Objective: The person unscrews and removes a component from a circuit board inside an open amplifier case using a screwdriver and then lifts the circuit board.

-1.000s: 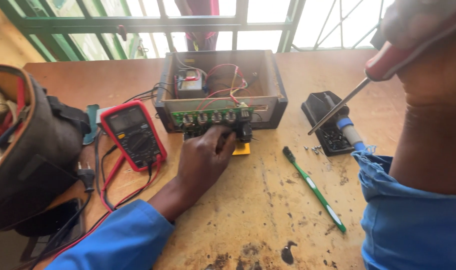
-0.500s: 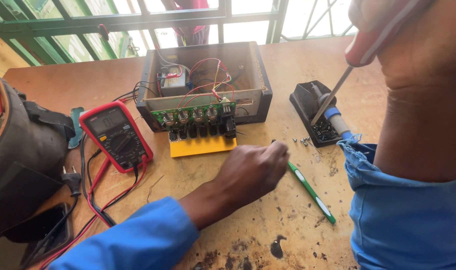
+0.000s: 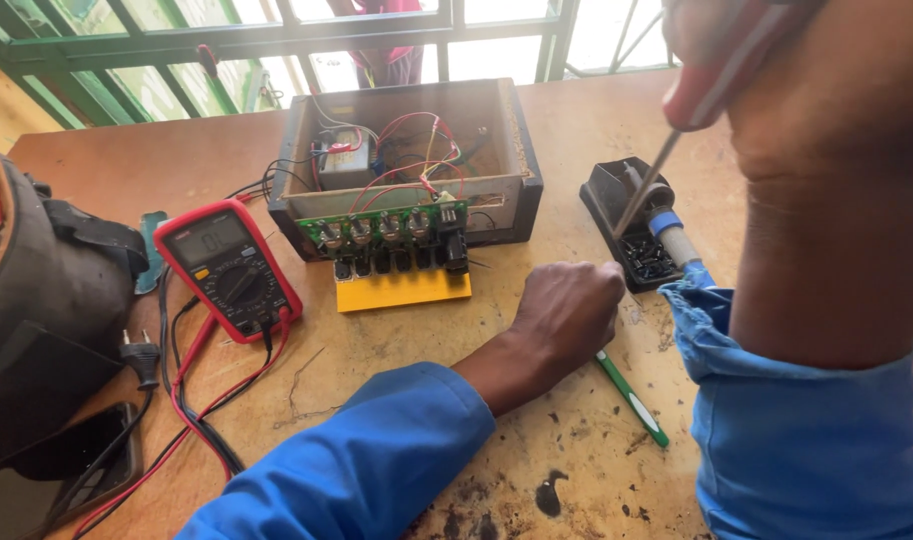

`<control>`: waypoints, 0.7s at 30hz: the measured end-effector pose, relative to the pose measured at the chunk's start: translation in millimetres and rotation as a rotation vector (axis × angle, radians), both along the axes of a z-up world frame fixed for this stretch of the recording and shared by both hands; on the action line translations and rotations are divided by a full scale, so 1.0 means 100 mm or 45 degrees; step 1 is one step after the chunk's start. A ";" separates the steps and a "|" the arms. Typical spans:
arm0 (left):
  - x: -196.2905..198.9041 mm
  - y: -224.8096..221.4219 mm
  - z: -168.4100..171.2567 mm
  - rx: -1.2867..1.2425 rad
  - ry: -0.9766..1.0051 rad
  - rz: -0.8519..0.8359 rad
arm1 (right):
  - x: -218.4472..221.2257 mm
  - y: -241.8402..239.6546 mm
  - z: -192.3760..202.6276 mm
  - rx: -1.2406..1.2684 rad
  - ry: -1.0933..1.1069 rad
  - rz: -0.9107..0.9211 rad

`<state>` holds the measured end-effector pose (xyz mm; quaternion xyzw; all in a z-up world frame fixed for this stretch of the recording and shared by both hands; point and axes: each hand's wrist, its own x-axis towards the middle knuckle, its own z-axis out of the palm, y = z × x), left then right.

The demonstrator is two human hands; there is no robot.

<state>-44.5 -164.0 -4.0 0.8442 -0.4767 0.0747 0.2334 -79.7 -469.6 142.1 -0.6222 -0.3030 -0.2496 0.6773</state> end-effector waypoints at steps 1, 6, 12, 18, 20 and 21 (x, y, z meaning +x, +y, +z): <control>-0.02 0.01 0.02 0.002 0.003 -0.005 | 0.03 0.22 -0.01 0.004 0.001 -0.004; -0.12 0.22 0.24 -0.033 -0.017 0.002 | 0.31 1.35 0.21 0.026 -0.004 -0.004; -0.27 0.91 0.52 -0.180 -0.098 0.036 | 0.45 2.41 0.37 0.051 -0.015 -0.009; -0.01 1.48 0.17 -0.050 -0.190 0.402 | 0.42 2.89 0.54 0.088 -0.032 -0.034; 0.04 1.54 0.10 -0.034 -0.247 0.463 | 0.37 2.96 0.57 0.140 0.037 -0.061; 0.07 1.57 0.06 -0.020 -0.305 0.526 | 0.34 3.00 0.59 0.189 0.106 -0.085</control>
